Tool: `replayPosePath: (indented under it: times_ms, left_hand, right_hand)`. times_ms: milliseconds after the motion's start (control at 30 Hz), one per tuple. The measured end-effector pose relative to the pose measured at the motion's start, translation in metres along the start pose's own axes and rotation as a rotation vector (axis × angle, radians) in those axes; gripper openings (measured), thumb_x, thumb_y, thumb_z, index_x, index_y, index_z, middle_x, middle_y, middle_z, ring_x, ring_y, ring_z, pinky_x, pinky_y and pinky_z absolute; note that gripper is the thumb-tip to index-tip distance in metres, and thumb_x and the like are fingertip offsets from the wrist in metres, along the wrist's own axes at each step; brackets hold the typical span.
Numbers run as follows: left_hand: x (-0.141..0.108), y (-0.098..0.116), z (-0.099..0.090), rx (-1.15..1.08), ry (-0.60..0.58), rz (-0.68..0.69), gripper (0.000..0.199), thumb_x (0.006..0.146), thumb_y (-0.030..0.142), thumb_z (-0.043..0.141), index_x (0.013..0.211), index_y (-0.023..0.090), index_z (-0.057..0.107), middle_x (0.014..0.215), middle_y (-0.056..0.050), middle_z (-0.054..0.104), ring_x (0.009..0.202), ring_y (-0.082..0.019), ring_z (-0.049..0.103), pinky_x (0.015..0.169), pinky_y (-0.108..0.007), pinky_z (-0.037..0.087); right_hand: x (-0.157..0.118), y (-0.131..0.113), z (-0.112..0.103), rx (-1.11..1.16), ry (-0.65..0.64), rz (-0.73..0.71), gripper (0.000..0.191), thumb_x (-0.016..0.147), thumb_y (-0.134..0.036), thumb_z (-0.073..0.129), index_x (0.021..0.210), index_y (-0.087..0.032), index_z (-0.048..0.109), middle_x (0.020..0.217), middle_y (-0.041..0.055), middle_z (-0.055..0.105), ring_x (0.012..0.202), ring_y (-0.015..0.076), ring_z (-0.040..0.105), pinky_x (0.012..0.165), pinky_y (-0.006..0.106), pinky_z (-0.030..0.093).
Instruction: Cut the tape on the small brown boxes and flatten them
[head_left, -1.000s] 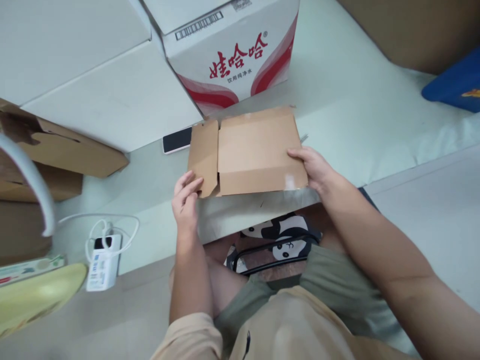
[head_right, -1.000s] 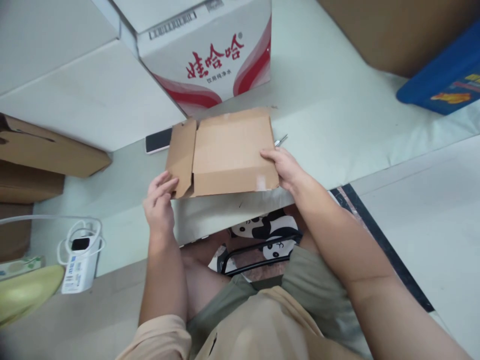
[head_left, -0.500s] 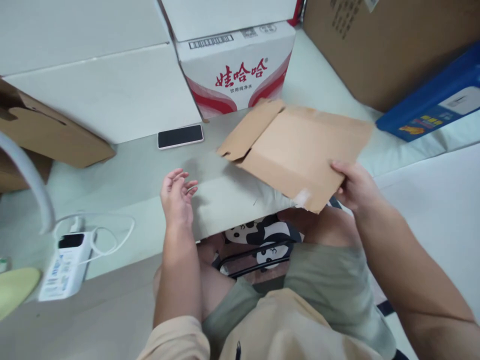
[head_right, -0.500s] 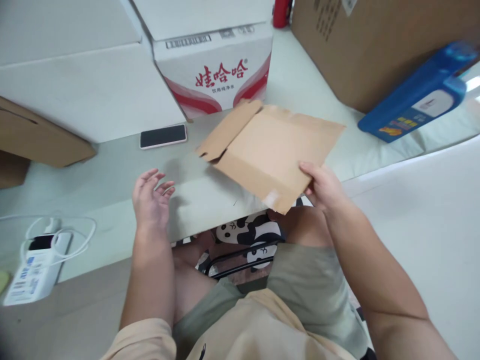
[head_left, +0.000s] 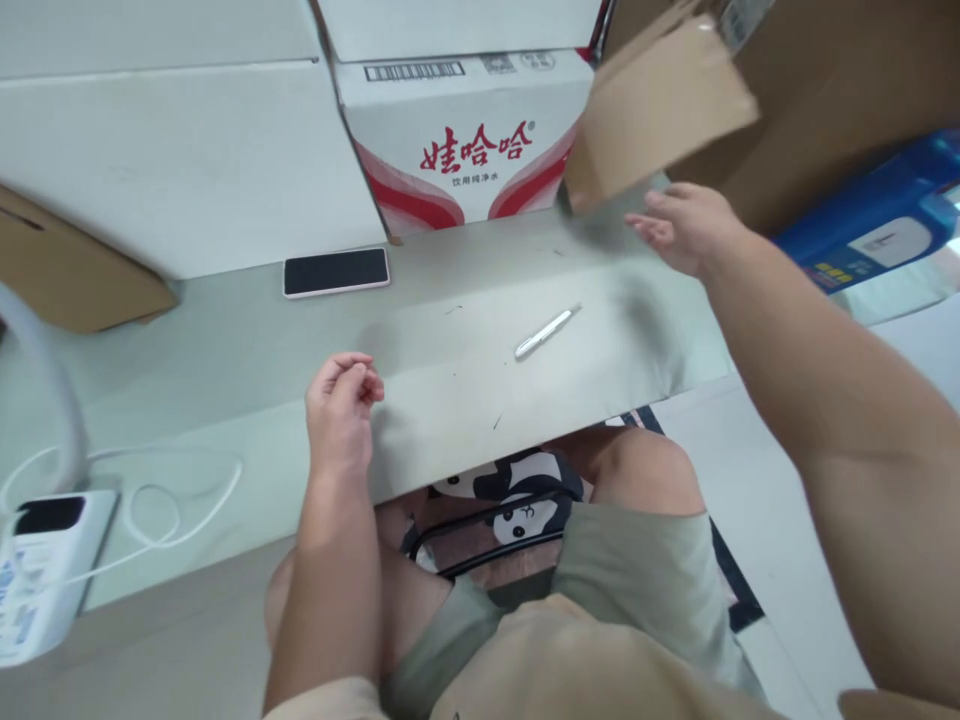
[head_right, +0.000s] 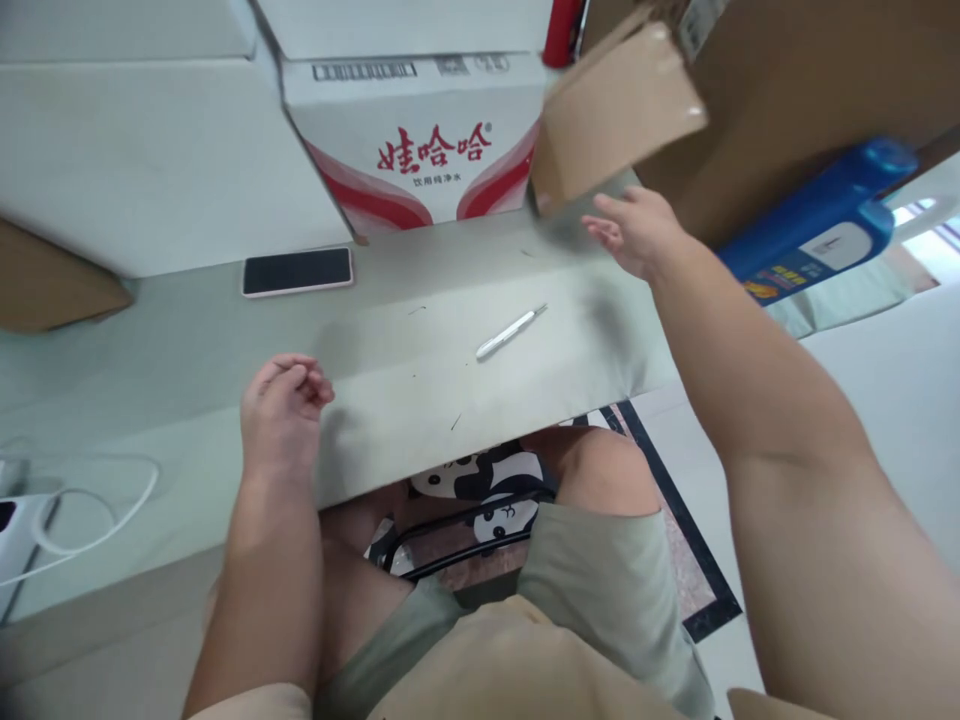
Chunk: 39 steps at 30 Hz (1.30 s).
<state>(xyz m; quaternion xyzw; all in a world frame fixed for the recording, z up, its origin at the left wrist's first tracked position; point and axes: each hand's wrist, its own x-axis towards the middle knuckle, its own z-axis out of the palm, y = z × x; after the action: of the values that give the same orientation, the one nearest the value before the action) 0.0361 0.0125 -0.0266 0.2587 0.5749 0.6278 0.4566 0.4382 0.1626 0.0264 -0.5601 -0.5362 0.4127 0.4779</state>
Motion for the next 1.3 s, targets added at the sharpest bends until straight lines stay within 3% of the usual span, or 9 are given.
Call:
replayPosePath:
  times_ms: [100,167,333,600,733,867,1100,1200,1300]
  left_hand:
    - [-0.001,0.006,0.0,-0.027,-0.029,0.045,0.011,0.06,0.023,0.068,0.07,0.018,0.064,0.055,0.003,0.052,0.048,-0.008,0.047,0.046,-0.019,0.037]
    - [-0.003,0.01,-0.003,-0.047,-0.056,0.064,0.014,0.059,0.024,0.07,0.07,0.018,0.065,0.055,0.002,0.052,0.048,-0.008,0.048,0.046,-0.019,0.037]
    - [-0.008,0.019,-0.015,-0.14,-0.04,0.089,0.017,0.057,0.027,0.072,0.069,0.018,0.064,0.055,0.002,0.052,0.049,-0.008,0.048,0.046,-0.018,0.037]
    - [-0.021,0.036,-0.048,-0.313,-0.013,0.099,0.019,0.06,0.032,0.071,0.071,0.019,0.062,0.054,0.004,0.051,0.048,-0.006,0.045,0.047,-0.018,0.034]
    - [-0.018,0.045,-0.073,-0.427,0.052,0.099,0.017,0.065,0.032,0.068,0.071,0.018,0.062,0.057,0.004,0.051,0.05,-0.006,0.044,0.048,-0.018,0.032]
    - [-0.017,0.051,-0.094,-0.498,0.12,0.09,0.015,0.069,0.031,0.066,0.07,0.017,0.061,0.058,0.004,0.049,0.051,-0.005,0.042,0.049,-0.018,0.031]
    - [-0.017,0.058,-0.118,-0.627,0.19,0.04,0.017,0.067,0.032,0.067,0.067,0.017,0.059,0.059,0.004,0.049,0.053,-0.005,0.043,0.049,-0.017,0.033]
    - [-0.019,0.061,-0.124,-0.658,0.203,0.035,0.018,0.067,0.032,0.067,0.066,0.017,0.059,0.059,0.004,0.049,0.052,-0.005,0.043,0.049,-0.017,0.033]
    - [-0.02,0.063,-0.13,-0.655,0.212,0.033,0.018,0.067,0.033,0.067,0.066,0.017,0.06,0.06,0.003,0.049,0.053,-0.005,0.043,0.049,-0.017,0.034]
  right_hand:
    - [-0.004,-0.011,0.036,0.002,-0.152,0.205,0.024,0.089,-0.017,0.066,0.112,-0.022,0.062,0.115,0.0032,0.072,0.079,0.0105,0.072,0.072,0.027,0.059]
    - [-0.03,-0.015,0.059,-0.045,-0.282,0.237,0.031,0.083,-0.014,0.072,0.113,-0.02,0.066,0.117,0.0066,0.072,0.077,0.0116,0.07,0.069,0.027,0.06]
    - [-0.083,-0.024,0.098,-0.308,-0.398,0.179,0.034,0.072,-0.006,0.068,0.102,-0.02,0.073,0.102,0.0041,0.071,0.066,0.0095,0.054,0.056,0.025,0.045]
    - [-0.097,-0.053,0.175,-0.494,-0.606,-0.007,0.041,0.062,-0.016,0.056,0.1,-0.02,0.069,0.097,0.004,0.068,0.063,0.0107,0.048,0.055,0.027,0.038]
    - [-0.095,-0.067,0.248,-0.597,-0.746,-0.146,0.039,0.062,-0.015,0.053,0.098,-0.019,0.068,0.087,0.0022,0.066,0.06,0.0115,0.048,0.057,0.028,0.038]
    - [-0.089,-0.088,0.344,-0.616,-0.829,-0.357,0.044,0.064,-0.009,0.051,0.103,-0.019,0.066,0.087,0.0018,0.069,0.062,0.012,0.051,0.061,0.028,0.042]
    - [-0.07,-0.147,0.505,-0.7,-0.825,-0.574,0.07,0.077,-0.007,0.057,0.144,-0.018,0.045,0.078,0.0003,0.071,0.072,0.0189,0.065,0.078,0.035,0.052]
    - [-0.056,-0.166,0.547,-0.709,-0.722,-0.608,0.081,0.074,-0.009,0.066,0.15,-0.023,0.04,0.089,0.0041,0.073,0.079,0.0258,0.068,0.082,0.042,0.056]
    - [-0.047,-0.176,0.564,-0.711,-0.648,-0.523,0.071,0.071,-0.01,0.07,0.138,-0.027,0.052,0.103,0.0081,0.073,0.077,0.0287,0.069,0.078,0.048,0.058]
